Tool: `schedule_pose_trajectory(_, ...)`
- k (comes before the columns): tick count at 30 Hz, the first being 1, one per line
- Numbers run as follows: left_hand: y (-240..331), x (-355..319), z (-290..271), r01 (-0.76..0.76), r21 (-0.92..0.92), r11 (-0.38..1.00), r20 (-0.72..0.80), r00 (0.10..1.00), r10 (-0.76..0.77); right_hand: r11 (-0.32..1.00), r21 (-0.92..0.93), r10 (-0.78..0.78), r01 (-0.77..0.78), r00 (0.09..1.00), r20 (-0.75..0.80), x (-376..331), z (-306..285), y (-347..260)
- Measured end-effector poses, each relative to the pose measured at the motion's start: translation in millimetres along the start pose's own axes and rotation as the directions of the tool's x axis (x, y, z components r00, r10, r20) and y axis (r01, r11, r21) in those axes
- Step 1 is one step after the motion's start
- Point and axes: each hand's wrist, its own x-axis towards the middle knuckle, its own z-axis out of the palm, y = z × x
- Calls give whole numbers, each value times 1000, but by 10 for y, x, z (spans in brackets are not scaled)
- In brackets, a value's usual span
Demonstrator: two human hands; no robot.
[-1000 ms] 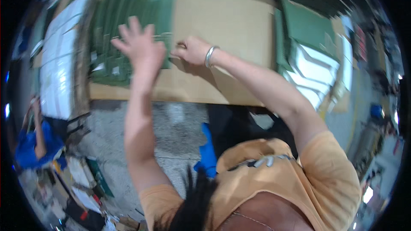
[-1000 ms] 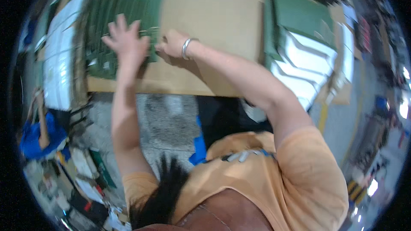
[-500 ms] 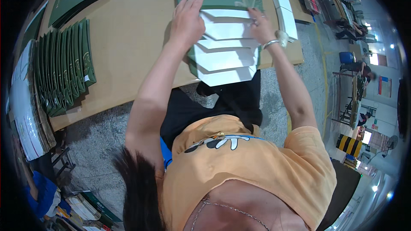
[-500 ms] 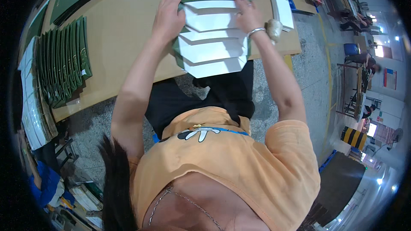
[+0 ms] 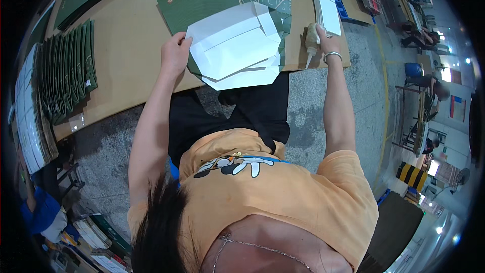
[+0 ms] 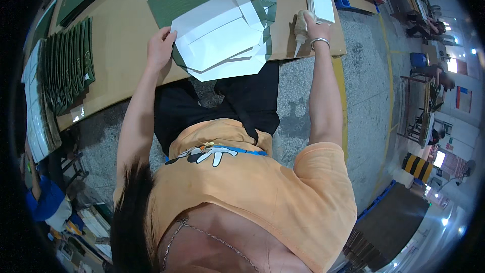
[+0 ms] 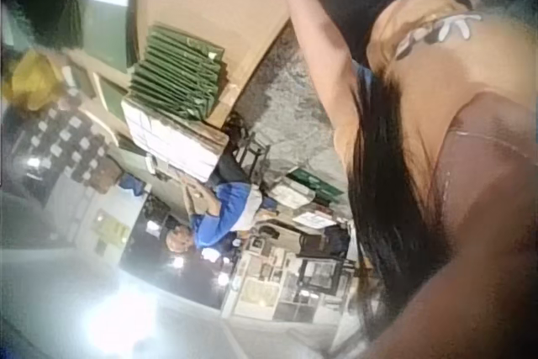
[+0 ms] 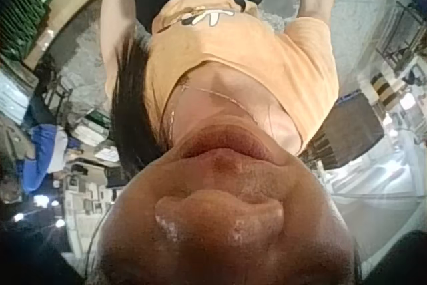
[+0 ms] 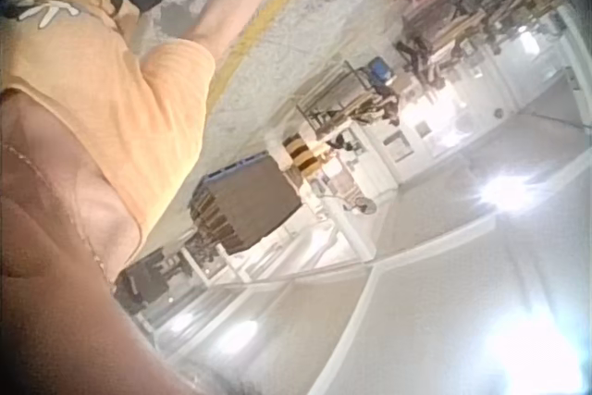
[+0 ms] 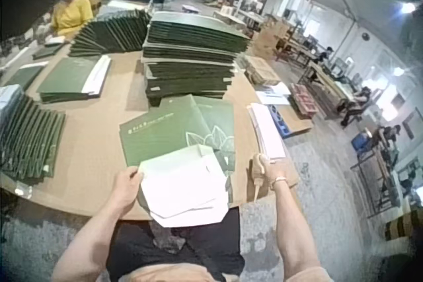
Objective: Recorder applies glue to white cardboard inserts and places them into green outer boxes to assemble a finished packaging product.
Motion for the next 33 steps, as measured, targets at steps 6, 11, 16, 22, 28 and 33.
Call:
schedule_pose_trajectory(6, -159, -147, 20, -44, -79, 996, -42, 998, 41, 960, 269, -21, -74, 943, 333, -95, -88, 83)
schedule_pose_trajectory(11, -171, -245, -18, -139, -66, 988, -64, 989, 135, 444, 862, -210, -245, 906, 366, -640, -462, -47)
schedule_pose_trajectory(16, -92, -58, -103, 186, -169, 968, 104, 980, -170, 141, 964, -616, -224, 743, 262, -1366, -424, -578)
schedule_pose_trajectory(22, -102, -42, -162, 284, -247, 926, 218, 948, -232, 337, 927, -731, 162, 666, 149, -2099, 109, -1490)
schedule_pose_trajectory(28, -117, -20, -134, 199, -179, 964, 192, 967, -165, 396, 838, -825, 377, 547, 143, -2252, 407, -1820)
schedule_pose_trajectory(33, -145, -9, -131, 145, -132, 981, 151, 981, -125, 471, 745, -821, 472, 543, 175, -2221, 556, -1842)
